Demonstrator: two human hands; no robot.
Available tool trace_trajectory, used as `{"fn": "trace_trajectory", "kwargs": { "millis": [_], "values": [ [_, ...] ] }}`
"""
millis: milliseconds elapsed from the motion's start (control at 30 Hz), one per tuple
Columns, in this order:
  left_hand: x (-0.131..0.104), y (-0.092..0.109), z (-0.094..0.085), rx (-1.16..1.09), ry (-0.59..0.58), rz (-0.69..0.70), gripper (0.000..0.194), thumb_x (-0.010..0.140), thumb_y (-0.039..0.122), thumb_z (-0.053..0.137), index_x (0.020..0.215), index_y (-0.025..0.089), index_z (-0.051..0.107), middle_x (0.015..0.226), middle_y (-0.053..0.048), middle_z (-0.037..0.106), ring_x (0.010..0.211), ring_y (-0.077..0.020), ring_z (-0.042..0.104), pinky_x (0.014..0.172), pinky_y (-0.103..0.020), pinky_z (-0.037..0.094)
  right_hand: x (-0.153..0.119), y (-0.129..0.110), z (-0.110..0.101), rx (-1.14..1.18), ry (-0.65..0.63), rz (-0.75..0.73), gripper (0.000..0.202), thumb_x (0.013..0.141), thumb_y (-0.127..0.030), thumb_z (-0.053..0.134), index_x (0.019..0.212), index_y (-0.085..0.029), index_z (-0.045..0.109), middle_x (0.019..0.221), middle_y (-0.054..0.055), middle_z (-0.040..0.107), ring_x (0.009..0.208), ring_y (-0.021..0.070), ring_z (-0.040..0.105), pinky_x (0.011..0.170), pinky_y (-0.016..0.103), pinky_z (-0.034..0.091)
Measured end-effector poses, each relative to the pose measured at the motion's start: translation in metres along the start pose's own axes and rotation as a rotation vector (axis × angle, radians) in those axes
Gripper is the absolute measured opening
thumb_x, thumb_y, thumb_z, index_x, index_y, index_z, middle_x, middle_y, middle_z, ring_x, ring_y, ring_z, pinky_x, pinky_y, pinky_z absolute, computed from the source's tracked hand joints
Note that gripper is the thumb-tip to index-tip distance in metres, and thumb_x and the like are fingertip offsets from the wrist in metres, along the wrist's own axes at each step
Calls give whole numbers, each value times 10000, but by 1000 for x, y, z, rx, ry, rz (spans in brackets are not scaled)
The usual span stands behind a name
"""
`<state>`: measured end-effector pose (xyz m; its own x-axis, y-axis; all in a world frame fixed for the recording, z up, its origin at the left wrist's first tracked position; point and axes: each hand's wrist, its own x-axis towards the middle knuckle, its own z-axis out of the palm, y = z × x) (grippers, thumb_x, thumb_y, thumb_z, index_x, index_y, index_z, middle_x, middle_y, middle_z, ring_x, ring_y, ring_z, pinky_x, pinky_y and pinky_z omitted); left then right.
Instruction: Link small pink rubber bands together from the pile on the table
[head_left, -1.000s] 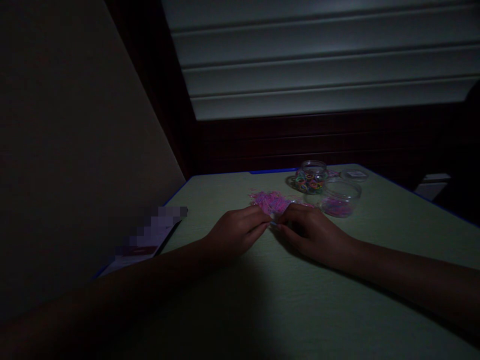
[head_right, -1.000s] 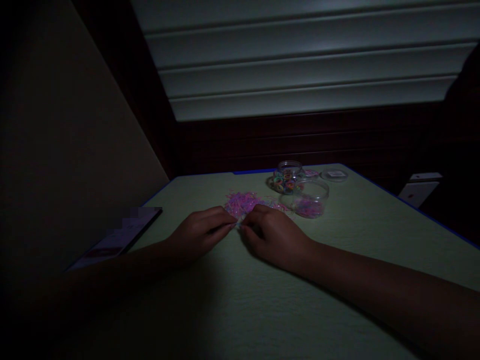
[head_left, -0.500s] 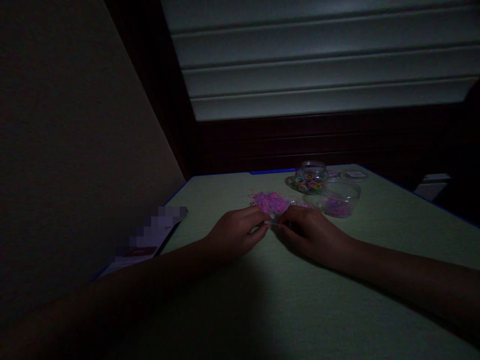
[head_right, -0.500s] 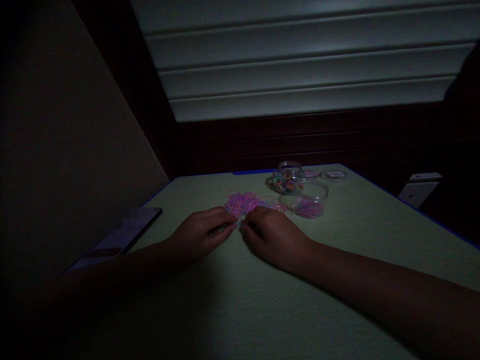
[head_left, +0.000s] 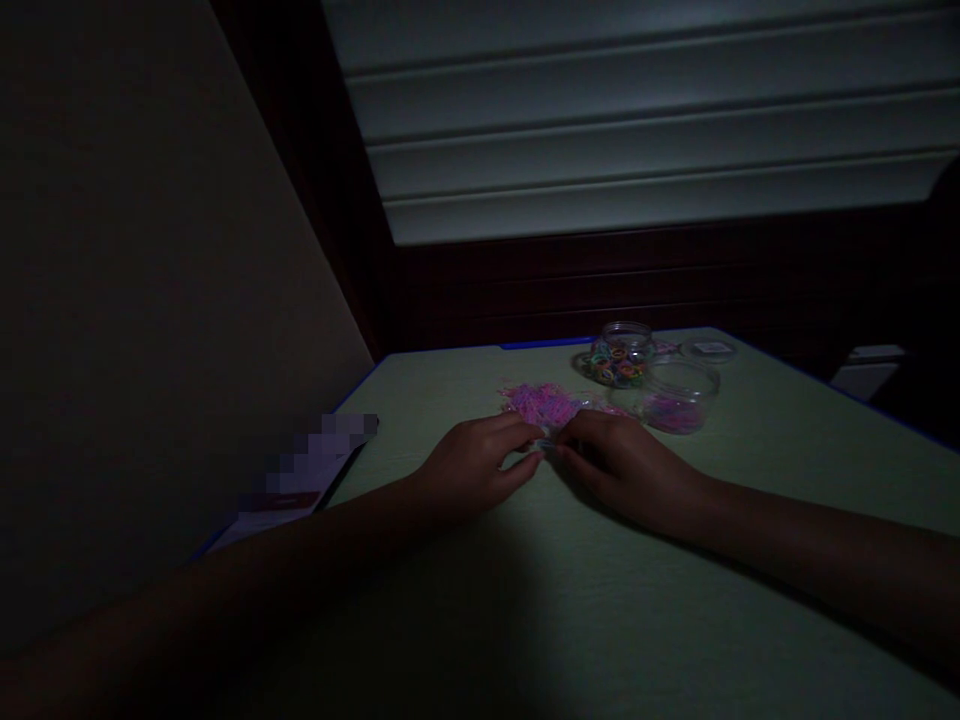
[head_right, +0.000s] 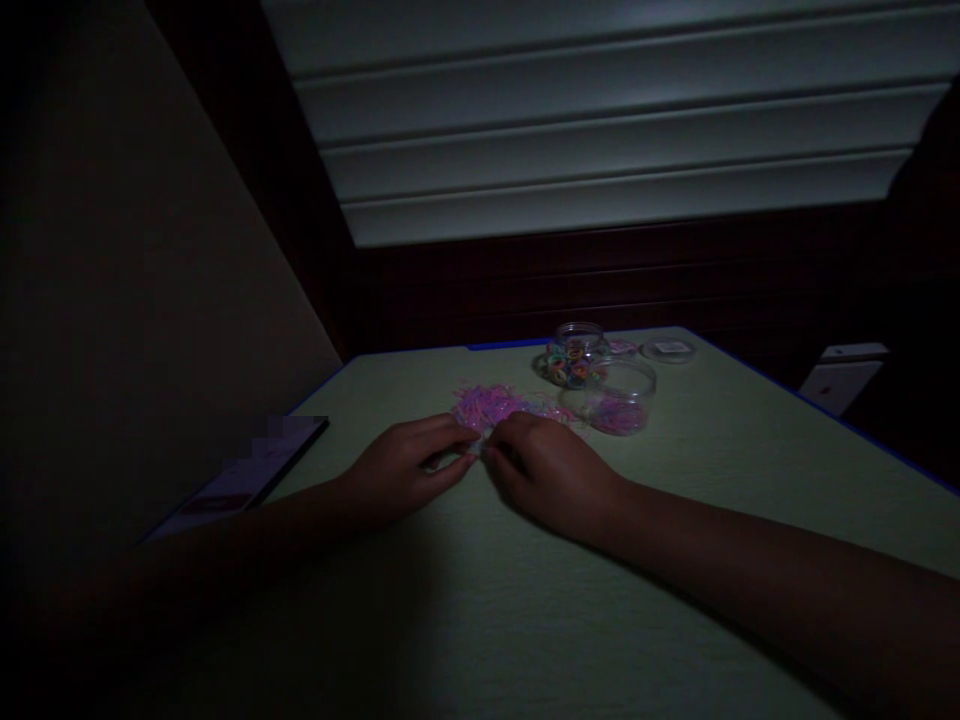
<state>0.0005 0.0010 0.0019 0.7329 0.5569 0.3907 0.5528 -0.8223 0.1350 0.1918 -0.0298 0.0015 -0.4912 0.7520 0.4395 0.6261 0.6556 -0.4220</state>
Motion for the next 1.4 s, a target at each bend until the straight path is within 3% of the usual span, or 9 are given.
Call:
{"fn": "trace_trajectory", "kwargs": {
  "millis": [1400],
  "values": [
    [0, 0, -2, -45, 18, 46, 173, 837, 206, 402, 872, 152, 563, 824, -38, 561, 753, -110, 515, 673, -213, 411, -2, -1, -1, -35, 2, 4, 144, 812, -205, 425, 788, -151, 556, 738, 32, 556, 659, 120, 488, 610, 239, 354]
  ]
}}
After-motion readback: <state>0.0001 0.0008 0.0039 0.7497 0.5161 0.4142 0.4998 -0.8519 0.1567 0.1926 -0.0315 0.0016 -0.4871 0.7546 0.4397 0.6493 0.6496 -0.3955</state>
